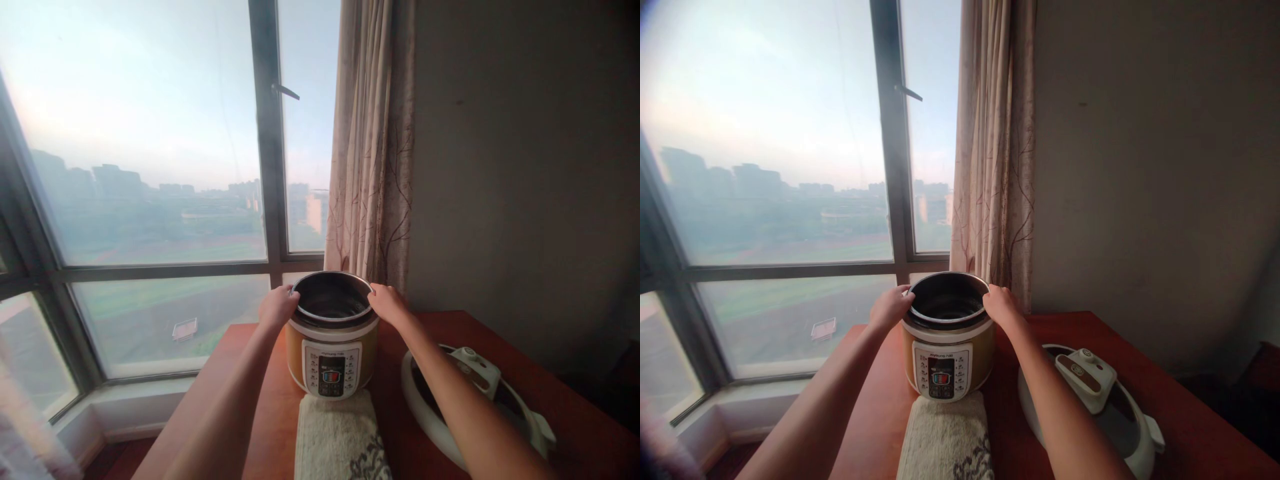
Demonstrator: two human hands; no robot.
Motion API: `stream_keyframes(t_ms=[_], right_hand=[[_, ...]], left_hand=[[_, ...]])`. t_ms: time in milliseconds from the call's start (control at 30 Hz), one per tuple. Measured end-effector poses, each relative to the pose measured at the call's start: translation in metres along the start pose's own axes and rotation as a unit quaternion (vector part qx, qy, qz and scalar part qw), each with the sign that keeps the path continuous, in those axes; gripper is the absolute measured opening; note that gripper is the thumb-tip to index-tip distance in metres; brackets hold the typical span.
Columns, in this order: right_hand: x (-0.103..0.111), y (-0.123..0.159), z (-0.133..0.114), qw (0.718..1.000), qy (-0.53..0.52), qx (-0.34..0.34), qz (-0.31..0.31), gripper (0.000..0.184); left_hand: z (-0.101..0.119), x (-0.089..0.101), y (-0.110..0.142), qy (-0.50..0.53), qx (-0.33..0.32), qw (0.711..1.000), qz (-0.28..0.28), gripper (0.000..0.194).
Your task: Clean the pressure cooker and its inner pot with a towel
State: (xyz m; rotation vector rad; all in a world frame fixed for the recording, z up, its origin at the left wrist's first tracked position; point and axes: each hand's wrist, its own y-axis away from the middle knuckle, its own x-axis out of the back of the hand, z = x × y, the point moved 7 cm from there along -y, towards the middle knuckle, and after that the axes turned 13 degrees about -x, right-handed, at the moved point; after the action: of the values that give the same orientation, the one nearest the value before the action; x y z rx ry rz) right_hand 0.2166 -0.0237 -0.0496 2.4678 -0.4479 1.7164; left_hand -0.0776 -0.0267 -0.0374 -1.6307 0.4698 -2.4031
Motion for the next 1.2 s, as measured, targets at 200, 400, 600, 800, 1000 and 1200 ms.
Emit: stream_keyframes(t_ms=[200, 400, 600, 800, 1000, 1200], right_hand=[[0.006, 0.022, 0.011, 0.999, -0.022, 0.008, 0.041, 0.030], [-0.001, 0.025, 0.018, 0.994, -0.051, 0.039, 0.087, 0.038], [-0.016, 0.025, 0.085, 0.987, -0.044, 0.023, 0.151, 0.051], [-0.040, 0.018, 0.192, 0.978, 0.025, -0.024, 0.205, 0.040], [-0.069, 0.026, 0.224, 0.970, 0.095, 0.042, 0.219, 0.031], [-0.082, 0.043, 0.247, 0.958, 0.111, 0.082, 0.252, 0.044]], left_hand=[[0.005, 0.005, 0.018, -0.005, -0.001, 1.000, -0.015, 0.042], [0.005, 0.013, 0.022, 0.003, 0.021, 1.000, 0.001, 0.039], [-0.008, 0.002, 0.018, 0.124, -0.004, 0.989, 0.086, 0.042], [-0.044, -0.032, 0.026, 0.346, 0.005, 0.923, 0.168, 0.052], [-0.058, -0.062, 0.023, 0.514, 0.019, 0.835, 0.195, 0.059], [-0.061, -0.083, 0.014, 0.597, 0.016, 0.772, 0.219, 0.061]])
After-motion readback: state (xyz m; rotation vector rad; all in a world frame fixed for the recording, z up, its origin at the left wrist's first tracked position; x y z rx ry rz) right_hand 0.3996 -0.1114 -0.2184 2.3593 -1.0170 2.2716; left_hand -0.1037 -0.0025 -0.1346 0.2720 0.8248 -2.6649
